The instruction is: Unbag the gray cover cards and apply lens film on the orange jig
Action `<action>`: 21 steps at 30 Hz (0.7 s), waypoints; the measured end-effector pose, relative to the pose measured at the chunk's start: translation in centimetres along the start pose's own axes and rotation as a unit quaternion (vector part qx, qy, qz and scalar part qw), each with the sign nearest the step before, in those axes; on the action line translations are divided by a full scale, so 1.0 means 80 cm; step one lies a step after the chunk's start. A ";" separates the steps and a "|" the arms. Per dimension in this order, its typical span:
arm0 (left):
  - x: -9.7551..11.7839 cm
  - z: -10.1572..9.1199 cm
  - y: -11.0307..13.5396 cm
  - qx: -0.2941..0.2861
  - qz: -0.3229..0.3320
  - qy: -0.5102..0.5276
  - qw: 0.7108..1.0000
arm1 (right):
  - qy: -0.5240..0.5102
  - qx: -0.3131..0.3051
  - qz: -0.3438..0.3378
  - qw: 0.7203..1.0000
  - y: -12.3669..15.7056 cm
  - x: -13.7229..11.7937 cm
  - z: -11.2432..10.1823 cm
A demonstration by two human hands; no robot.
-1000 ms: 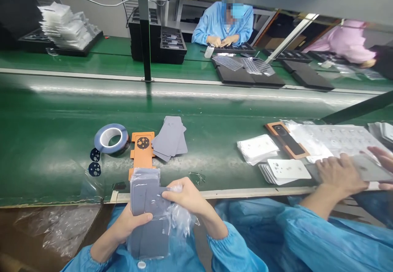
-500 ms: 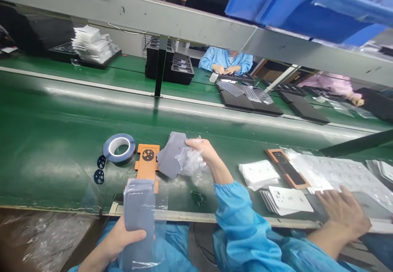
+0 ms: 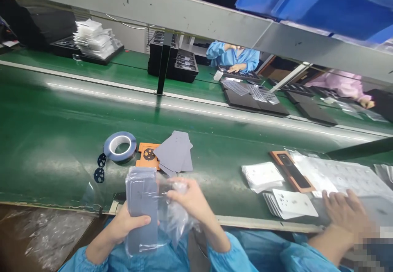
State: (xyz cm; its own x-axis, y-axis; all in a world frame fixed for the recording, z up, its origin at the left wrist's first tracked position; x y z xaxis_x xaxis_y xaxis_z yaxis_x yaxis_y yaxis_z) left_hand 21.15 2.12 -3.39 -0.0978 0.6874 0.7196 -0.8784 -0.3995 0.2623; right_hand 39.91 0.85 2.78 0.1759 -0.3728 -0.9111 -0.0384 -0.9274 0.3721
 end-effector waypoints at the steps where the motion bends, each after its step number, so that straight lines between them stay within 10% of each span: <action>1: 0.001 0.001 -0.003 0.004 0.008 -0.011 1.000 | -0.015 -0.013 0.000 1.000 0.004 0.006 0.020; 4: -0.001 0.001 -0.006 0.027 0.010 0.001 1.000 | -0.024 0.032 -0.015 0.999 0.015 0.018 0.033; 10: -0.011 -0.007 0.003 0.073 -0.050 0.070 0.994 | -0.123 0.143 -0.042 0.981 0.051 0.057 -0.027; 15: 0.000 -0.012 0.004 0.062 -0.005 -0.032 0.998 | -0.088 0.096 -0.014 0.991 0.059 0.077 -0.024; 21: -0.021 0.008 0.010 0.022 -0.027 -0.052 0.998 | -0.071 -0.040 -0.014 0.997 0.043 0.054 0.044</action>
State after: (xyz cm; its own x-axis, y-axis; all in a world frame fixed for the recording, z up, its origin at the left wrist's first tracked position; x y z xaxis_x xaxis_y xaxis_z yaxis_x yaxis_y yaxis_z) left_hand 20.92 0.27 -3.97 0.0011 0.6425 0.7663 -0.8597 -0.3908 0.3289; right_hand 37.07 -4.04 -0.54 0.0345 -0.3524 -0.9352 0.0445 -0.9343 0.3537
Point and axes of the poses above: each hand's wrist, its own y-axis away from the middle knuckle, its own z-axis out of the palm, x = y × z, the point moved 9 cm from there along -y, towards the middle knuckle, and after that the axes turned 14 degrees about -x, right-handed, at the moved point
